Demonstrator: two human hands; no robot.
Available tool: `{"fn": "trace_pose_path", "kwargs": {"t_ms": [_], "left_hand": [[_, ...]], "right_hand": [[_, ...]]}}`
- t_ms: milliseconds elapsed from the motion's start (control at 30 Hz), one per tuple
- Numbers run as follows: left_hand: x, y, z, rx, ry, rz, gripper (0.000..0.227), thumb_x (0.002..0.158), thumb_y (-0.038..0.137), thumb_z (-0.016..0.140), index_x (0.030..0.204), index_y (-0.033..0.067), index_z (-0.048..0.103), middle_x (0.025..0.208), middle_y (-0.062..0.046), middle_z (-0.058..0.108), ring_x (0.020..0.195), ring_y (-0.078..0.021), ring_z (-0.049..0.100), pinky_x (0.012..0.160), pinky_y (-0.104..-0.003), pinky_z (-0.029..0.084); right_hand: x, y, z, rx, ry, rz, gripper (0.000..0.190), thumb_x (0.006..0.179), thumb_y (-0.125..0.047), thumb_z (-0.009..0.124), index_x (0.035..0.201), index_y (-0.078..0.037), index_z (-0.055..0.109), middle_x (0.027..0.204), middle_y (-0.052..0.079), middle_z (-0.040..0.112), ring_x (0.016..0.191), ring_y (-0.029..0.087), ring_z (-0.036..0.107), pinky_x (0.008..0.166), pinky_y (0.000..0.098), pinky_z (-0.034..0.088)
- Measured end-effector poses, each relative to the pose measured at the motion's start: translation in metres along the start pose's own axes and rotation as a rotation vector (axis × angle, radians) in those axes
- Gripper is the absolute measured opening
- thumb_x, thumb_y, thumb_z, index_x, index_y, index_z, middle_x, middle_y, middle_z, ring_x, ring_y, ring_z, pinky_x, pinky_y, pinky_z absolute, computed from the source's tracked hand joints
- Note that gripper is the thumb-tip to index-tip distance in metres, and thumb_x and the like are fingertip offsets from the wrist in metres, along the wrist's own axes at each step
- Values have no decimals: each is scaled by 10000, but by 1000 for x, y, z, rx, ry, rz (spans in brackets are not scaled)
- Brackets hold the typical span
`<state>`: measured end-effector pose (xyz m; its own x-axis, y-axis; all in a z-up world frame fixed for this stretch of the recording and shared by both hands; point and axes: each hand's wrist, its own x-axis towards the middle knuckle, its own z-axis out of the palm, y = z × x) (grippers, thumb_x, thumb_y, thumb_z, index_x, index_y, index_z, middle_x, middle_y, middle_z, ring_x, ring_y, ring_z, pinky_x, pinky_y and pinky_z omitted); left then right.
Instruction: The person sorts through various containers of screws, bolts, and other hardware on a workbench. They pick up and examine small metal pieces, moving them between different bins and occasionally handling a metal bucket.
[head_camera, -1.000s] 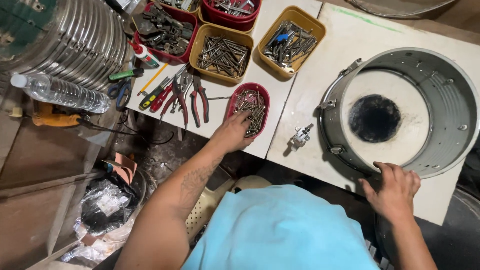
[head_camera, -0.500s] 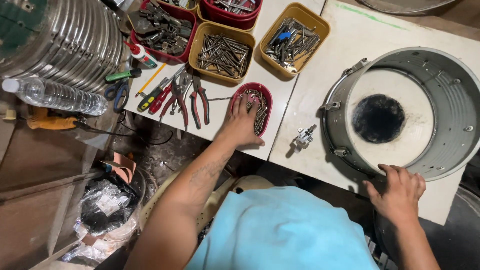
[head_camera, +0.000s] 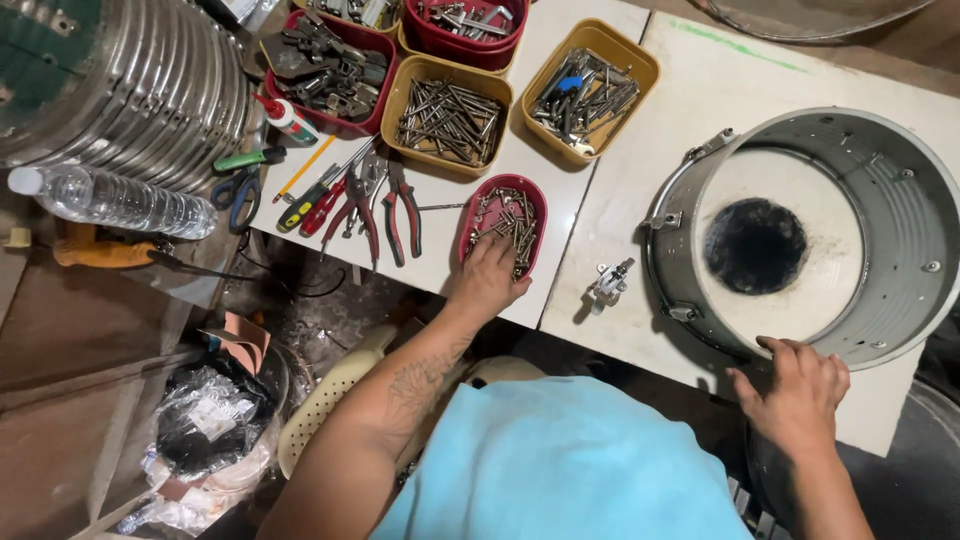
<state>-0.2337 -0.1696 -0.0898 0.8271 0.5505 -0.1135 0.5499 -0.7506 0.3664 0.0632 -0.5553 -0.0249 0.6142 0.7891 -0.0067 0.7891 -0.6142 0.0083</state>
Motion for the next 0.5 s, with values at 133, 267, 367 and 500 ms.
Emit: {"fn": "trace_pose_path", "kwargs": {"t_ms": [133, 267, 367, 500], "left_hand": [[-7, 0, 11, 41, 79, 37, 659, 937, 490, 646, 1350, -19, 582, 1470, -211, 526, 1389, -429, 403, 1111, -556, 425], [-14, 2, 18, 83, 262, 160, 540, 938, 340, 693, 1287, -63, 605, 1422, -227, 563, 1279, -405, 503, 1068, -526, 486], [-17, 2, 15, 26, 240, 187, 507, 969, 280, 651, 1334, -62, 571, 1445, -237, 539, 1326, -415, 472, 1138, -526, 430], [-19, -2, -2, -50, 73, 162, 553, 961, 283, 644, 1388, -48, 528, 1516, -232, 470, 1411, -395, 399, 1194, -519, 355]], "right_hand": [[1, 1, 0, 0, -18, 3, 715, 795, -605, 681, 1381, -196, 673, 1275, 131, 686, 1271, 382, 597, 1281, 527, 257], [1, -1, -1, -5, -34, 26, 709, 777, -611, 690, 1368, -220, 677, 1266, 115, 685, 1279, 349, 602, 1289, 504, 247], [1, 2, -1, 5, -52, 24, 719, 792, -607, 680, 1394, -212, 663, 1270, 134, 669, 1287, 368, 586, 1295, 511, 230], [1, 1, 0, -17, -64, 35, 727, 781, -609, 689, 1396, -222, 669, 1246, 116, 677, 1289, 343, 586, 1306, 480, 219]]}}
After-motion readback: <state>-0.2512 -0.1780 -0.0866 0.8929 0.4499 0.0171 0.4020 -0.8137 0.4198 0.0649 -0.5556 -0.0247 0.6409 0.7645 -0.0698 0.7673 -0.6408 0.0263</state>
